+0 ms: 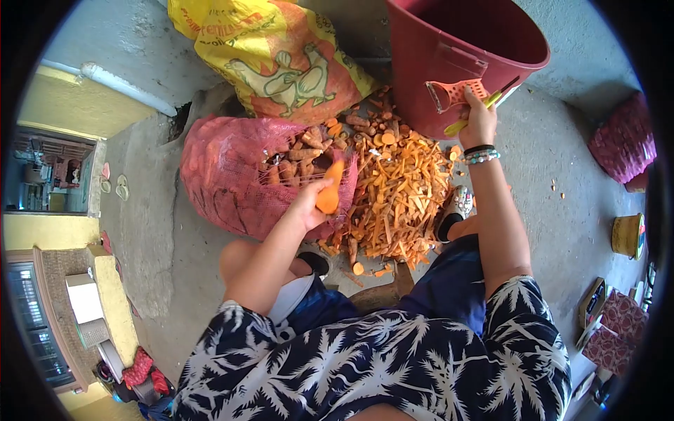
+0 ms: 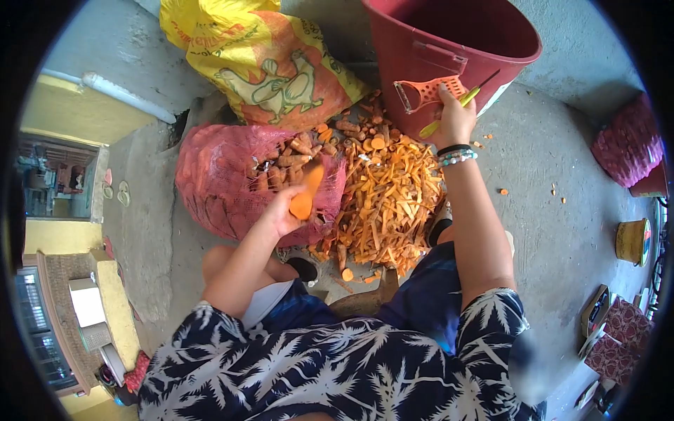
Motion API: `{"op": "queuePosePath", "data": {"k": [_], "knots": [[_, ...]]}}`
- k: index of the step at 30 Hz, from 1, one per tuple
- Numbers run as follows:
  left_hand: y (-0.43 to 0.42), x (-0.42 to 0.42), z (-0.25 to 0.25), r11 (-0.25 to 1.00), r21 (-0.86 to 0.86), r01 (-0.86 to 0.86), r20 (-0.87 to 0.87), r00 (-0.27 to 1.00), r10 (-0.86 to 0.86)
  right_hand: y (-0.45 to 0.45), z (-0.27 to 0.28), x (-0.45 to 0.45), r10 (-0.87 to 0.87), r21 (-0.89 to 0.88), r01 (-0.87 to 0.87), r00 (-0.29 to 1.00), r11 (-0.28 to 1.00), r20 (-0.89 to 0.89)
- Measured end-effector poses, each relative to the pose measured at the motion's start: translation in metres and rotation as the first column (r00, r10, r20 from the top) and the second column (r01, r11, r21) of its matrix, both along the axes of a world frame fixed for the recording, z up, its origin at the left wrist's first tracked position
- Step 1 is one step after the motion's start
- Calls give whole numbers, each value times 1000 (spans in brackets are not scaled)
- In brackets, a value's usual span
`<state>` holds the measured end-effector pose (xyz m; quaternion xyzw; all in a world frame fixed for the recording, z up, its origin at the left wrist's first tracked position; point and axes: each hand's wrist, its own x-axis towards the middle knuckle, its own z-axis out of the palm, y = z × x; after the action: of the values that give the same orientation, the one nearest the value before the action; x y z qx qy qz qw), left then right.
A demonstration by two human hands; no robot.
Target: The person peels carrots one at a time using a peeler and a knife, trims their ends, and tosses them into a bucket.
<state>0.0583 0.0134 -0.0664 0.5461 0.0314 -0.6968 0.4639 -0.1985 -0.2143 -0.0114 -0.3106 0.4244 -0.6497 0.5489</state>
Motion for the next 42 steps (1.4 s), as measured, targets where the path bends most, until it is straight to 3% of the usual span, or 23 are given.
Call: {"op": "queuePosePath", "data": {"k": [1,3,5,8,10,12,13,15,18,20,21,22,23,24,25,26,28,29,30,33,35,38,42], "knots": [[2,1,-8,1000,-4,-4,4,1000,4,1,1,1,21,74,-25,998,997,67],[8,3,-17,969,246,-13,203,978,-38,2,3,5,54,158,-76,989,984,140],[-16,12,1,981,193,-15,252,967,-34,2,4,11,42,161,-68,986,985,159],[-90,6,118,946,-302,121,290,957,-30,1,-4,14,58,172,-90,982,981,181],[-125,2,207,627,-721,293,308,947,-88,4,-2,17,79,188,-114,980,976,183],[-143,14,257,406,-834,374,447,889,98,6,0,19,89,198,-125,980,972,180],[-143,14,260,409,-834,370,443,891,99,6,1,20,91,201,-124,982,972,164],[-142,14,259,471,-749,466,652,648,394,6,-2,22,106,208,-136,983,969,150],[-156,61,157,664,-481,572,875,362,322,7,-6,24,156,263,-206,968,943,199],[-166,97,48,817,-207,538,935,355,3,15,-3,29,161,287,-213,968,934,191],[-166,115,-25,883,-4,469,965,233,-120,15,-8,30,190,251,-221,972,942,142],[-156,115,-59,859,67,507,950,232,-211,13,-12,30,215,211,-230,972,950,91],[-163,135,-117,491,453,744,890,-353,-287,11,-15,28,271,215,-264,962,940,-4],[-163,161,-220,598,369,712,891,-455,-8,10,-17,25,350,241,-329,936,913,-45],[-167,136,-235,734,464,495,875,-384,-295,10,-16,23,447,299,-386,878,873,-172],[-173,118,-226,693,414,590,907,-197,-373,10,-18,22,540,370,-429,793,824,-283],[-205,93,-239,612,474,633,852,-153,-501,13,-44,24,454,171,-494,536,852,-712],[-226,82,-259,620,480,621,848,-146,-510,12,-41,19,523,320,-505,333,801,-784],[-249,69,-280,625,486,610,843,-138,-520,11,-32,16,580,468,-477,113,744,-806],[-315,21,-291,699,388,601,903,-97,-417,5,-46,2,534,482,-495,-44,723,-845],[-359,-4,-326,741,357,569,922,-85,-379,-1,-45,-4,585,678,-346,-343,649,-735],[-397,-30,-355,751,448,485,873,-55,-485,-9,-40,-3,632,760,-277,-429,588,-645],[-404,-30,-356,826,208,523,958,59,-279,-19,-41,-8,604,767,-282,-486,576,-632]]}}
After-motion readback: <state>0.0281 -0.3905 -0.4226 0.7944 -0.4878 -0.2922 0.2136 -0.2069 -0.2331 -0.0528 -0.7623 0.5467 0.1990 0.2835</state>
